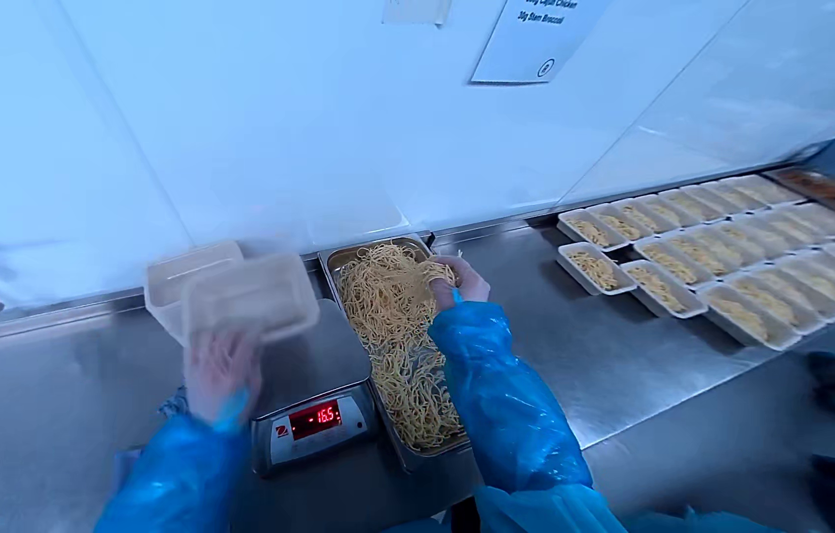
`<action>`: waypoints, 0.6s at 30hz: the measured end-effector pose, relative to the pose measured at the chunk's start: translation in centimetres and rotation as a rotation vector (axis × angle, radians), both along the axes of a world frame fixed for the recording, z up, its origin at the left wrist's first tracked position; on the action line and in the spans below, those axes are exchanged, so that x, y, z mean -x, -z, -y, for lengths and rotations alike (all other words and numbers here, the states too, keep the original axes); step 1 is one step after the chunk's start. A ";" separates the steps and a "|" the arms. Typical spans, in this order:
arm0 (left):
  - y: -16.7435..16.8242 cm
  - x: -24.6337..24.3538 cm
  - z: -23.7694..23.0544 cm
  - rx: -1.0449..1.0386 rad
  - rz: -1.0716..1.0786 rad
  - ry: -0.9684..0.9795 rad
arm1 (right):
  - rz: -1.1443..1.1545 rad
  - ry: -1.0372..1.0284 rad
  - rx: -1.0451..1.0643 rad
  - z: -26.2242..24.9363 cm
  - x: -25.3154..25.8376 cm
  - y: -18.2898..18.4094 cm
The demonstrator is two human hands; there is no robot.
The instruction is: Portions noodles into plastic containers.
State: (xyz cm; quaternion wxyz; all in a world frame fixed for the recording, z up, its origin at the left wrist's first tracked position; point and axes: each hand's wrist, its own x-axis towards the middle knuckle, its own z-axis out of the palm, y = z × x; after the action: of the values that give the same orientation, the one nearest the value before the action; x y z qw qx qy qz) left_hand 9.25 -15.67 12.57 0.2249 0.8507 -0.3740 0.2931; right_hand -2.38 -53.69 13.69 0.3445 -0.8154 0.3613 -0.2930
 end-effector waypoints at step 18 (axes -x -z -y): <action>5.3 9.3 0.1 0.298 -0.459 -0.057 | 0.144 -0.061 -0.090 -3.3 7.5 -0.9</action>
State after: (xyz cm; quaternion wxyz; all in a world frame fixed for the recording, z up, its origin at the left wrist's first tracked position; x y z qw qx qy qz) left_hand -0.07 -15.75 7.30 0.4182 0.8625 -0.2419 0.1508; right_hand -9.86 -50.40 14.57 0.4150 -0.7864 0.3233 -0.3237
